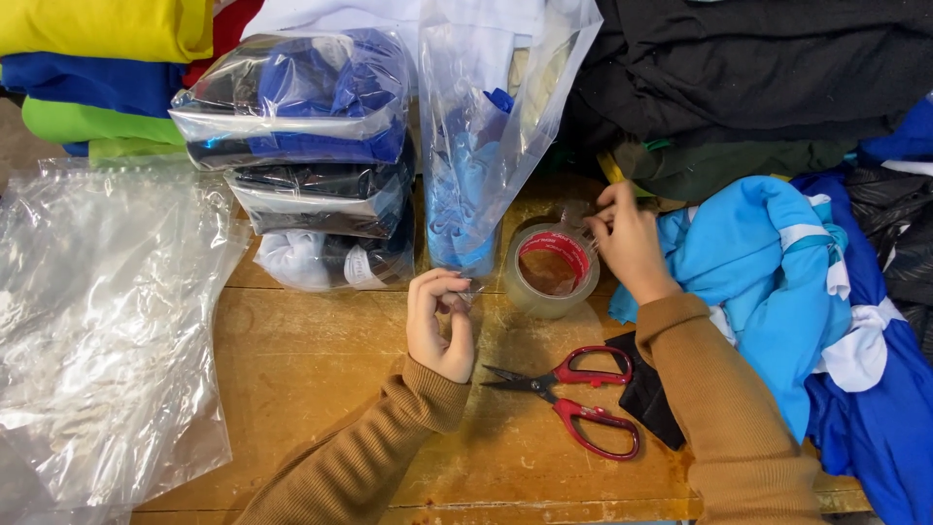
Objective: The person is using tape and scissors to package blue fabric items into plastic bags on a cluttered workbench.
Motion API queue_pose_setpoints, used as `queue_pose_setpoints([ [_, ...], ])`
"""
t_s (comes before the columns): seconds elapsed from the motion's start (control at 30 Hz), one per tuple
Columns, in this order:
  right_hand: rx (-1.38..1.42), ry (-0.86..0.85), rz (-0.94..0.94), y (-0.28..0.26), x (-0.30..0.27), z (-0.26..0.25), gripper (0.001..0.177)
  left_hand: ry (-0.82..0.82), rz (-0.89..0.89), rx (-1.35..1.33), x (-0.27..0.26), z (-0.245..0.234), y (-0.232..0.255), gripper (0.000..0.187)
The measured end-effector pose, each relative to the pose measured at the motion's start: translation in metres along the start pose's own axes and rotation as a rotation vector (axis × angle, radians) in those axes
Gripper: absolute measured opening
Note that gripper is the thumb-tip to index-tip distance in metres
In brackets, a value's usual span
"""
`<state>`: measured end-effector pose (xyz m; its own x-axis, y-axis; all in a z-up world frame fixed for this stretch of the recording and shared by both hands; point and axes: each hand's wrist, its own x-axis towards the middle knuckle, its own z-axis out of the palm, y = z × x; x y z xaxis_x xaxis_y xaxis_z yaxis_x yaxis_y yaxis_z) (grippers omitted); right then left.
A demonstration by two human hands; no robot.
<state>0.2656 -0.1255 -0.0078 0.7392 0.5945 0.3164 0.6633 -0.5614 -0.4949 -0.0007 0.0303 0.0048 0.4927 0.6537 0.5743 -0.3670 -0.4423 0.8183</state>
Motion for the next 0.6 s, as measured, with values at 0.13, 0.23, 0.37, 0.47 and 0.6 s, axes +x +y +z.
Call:
queue_pose_setpoints([
  [0.13,-0.082,0.025,-0.107,0.021,0.005,0.021,0.012,0.003,-0.010,-0.002,0.001,0.000,0.002,0.033],
  [0.23,-0.074,0.018,-0.139,0.018,0.005,0.020,0.009,-0.004,-0.020,0.012,0.001,-0.001,0.002,0.031],
  [0.37,-0.078,-0.049,-0.061,0.007,0.006,0.014,0.015,-0.004,-0.027,0.015,-0.002,-0.001,-0.004,0.032],
  [0.47,-0.079,-0.064,-0.023,0.008,0.007,0.013,0.018,0.000,-0.026,0.012,-0.001,0.000,-0.006,0.033],
  [0.6,-0.088,-0.035,-0.058,0.026,0.005,0.026,0.020,-0.004,-0.025,0.018,0.000,-0.001,0.002,0.033],
])
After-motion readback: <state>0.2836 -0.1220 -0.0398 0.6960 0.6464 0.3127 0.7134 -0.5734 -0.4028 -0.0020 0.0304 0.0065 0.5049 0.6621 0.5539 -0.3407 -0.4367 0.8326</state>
